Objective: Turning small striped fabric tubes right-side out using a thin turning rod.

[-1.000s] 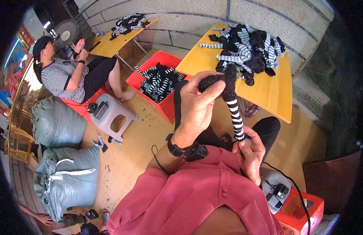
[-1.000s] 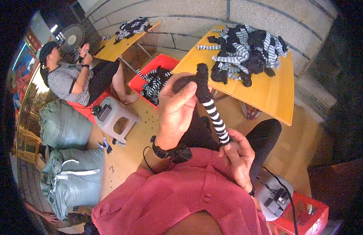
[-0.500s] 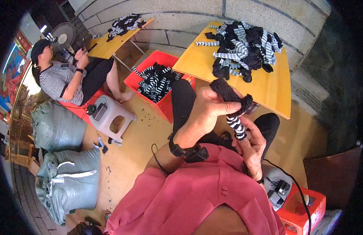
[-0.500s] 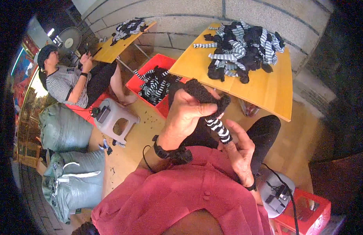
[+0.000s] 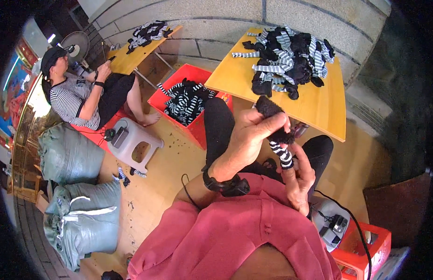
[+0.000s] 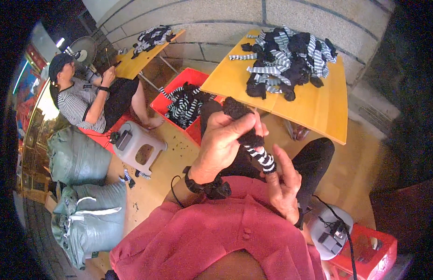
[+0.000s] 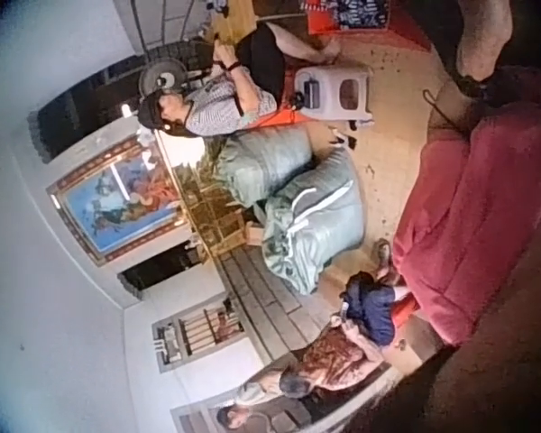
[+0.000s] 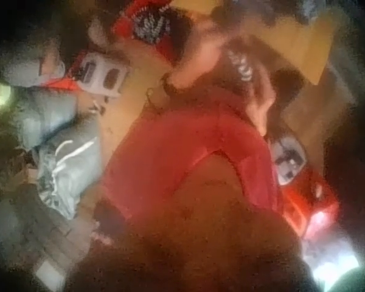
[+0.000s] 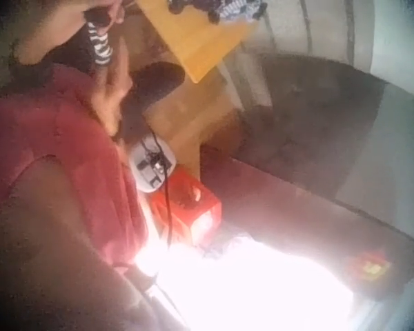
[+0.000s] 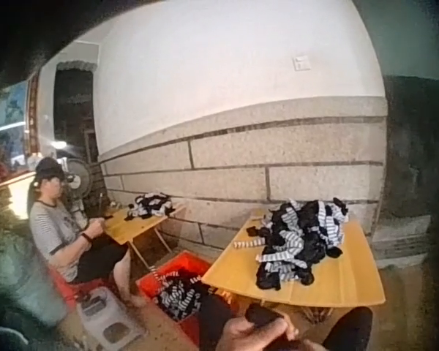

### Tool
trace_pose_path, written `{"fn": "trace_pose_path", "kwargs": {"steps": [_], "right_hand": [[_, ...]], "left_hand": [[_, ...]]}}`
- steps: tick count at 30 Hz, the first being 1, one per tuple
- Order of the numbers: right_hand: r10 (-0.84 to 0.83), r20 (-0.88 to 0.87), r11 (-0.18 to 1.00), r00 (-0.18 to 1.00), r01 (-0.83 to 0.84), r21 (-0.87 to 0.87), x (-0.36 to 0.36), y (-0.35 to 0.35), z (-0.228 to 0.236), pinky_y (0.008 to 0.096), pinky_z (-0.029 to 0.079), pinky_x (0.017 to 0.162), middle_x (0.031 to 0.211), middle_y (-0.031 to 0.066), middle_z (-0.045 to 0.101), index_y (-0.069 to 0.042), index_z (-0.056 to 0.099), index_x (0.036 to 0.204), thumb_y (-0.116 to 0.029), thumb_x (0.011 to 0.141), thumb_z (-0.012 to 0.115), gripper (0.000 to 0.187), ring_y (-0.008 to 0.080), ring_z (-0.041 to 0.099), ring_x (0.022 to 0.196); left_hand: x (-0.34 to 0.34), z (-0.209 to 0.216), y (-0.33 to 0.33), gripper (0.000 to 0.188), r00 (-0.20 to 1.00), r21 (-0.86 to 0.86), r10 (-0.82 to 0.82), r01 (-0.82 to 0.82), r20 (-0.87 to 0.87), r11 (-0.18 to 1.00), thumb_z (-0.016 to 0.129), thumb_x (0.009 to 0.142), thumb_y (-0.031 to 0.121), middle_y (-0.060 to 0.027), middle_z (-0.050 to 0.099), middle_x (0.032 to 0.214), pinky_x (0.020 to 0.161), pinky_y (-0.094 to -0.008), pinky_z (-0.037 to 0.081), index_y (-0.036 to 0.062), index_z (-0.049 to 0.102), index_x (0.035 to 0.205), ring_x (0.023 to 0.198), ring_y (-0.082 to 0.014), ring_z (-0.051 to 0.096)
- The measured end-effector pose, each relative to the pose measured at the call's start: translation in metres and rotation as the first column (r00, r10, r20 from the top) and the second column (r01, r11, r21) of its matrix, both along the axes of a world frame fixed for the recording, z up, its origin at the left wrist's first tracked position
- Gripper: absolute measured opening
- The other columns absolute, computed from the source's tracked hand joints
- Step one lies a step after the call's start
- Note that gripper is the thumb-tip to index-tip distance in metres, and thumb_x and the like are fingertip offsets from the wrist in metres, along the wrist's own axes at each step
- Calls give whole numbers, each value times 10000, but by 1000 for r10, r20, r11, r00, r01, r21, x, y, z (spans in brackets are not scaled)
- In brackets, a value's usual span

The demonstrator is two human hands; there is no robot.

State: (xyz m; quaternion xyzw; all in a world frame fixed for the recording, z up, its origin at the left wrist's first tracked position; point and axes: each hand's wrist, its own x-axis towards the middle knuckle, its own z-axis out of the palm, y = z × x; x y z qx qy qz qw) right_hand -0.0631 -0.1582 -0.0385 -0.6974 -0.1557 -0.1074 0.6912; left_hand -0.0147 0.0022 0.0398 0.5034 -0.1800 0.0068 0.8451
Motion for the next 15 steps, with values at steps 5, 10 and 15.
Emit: {"fn": "trace_pose_path", "kwargs": {"steps": [5,10,15], "right_hand": [[140,-167,976,976,-108,190,4,0,-3,191,390,453,686,37,599,-7,457,1253,-31,848,567,420,89,538,548],[518,-310,755,797,-256,604,8,-2,5,170,301,379,665,59,572,-26,478,1227,-66,849,570,391,92,510,519],[445,-285,794,849,-226,565,8,-2,7,163,276,368,676,68,572,-20,480,1222,-62,852,561,380,88,481,493]], "left_hand": [[2,-5,-4,204,993,31,-87,89,-80,996,556,880,172,-112,590,772,589,-278,477,-25,572,829,692,-172,576],[1,-11,-4,207,987,50,-95,102,-129,993,578,870,196,-109,585,752,592,-263,464,-10,578,853,605,-137,556],[-1,-6,-10,347,984,-147,173,-165,40,975,487,927,267,-122,591,939,745,-351,514,-21,484,1121,856,-198,596]]}}
